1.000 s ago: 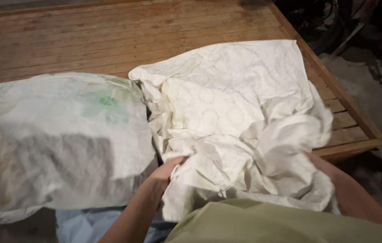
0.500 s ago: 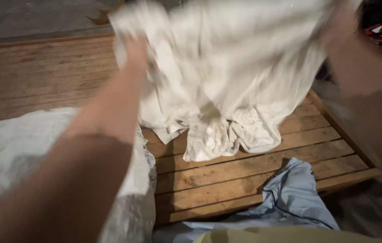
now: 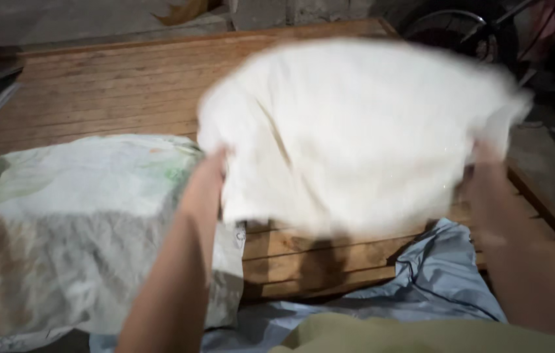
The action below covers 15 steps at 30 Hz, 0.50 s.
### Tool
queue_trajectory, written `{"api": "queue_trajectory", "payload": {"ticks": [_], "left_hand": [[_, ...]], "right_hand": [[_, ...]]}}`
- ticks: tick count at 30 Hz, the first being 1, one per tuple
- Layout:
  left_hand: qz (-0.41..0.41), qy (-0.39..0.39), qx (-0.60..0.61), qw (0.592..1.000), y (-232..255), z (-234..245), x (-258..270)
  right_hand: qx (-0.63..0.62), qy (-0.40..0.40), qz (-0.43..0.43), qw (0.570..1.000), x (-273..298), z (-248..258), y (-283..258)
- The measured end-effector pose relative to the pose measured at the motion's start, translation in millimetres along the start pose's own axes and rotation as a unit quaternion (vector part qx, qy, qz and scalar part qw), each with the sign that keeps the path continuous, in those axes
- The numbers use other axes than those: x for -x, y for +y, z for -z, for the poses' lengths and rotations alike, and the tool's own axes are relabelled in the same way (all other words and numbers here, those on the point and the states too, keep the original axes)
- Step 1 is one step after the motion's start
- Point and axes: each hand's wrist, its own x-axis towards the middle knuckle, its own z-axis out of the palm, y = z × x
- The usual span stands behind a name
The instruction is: The person folds a white patterned sheet on a wooden table. They repeatedly unfold and refold the sheet, adjusting its edges and smoothing it out. The sheet remains on the table throughout the clip.
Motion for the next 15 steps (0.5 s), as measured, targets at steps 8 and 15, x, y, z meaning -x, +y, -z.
{"api": "queue_trajectory", "payload": {"ticks": [8, 15], "left_hand": [[0.159, -0.116, 0.002, 0.980, -25.8, 47.9, 218.2], [0.216, -0.129, -0.003, 0.968, 30.7, 32.8, 229.6]], "right_hand": [[-0.022, 0.345, -0.421, 0.839, 161.7, 90.0, 77.5], [0.118, 0.324, -0.376, 0.860, 147.0, 53.4, -35.0]]}}
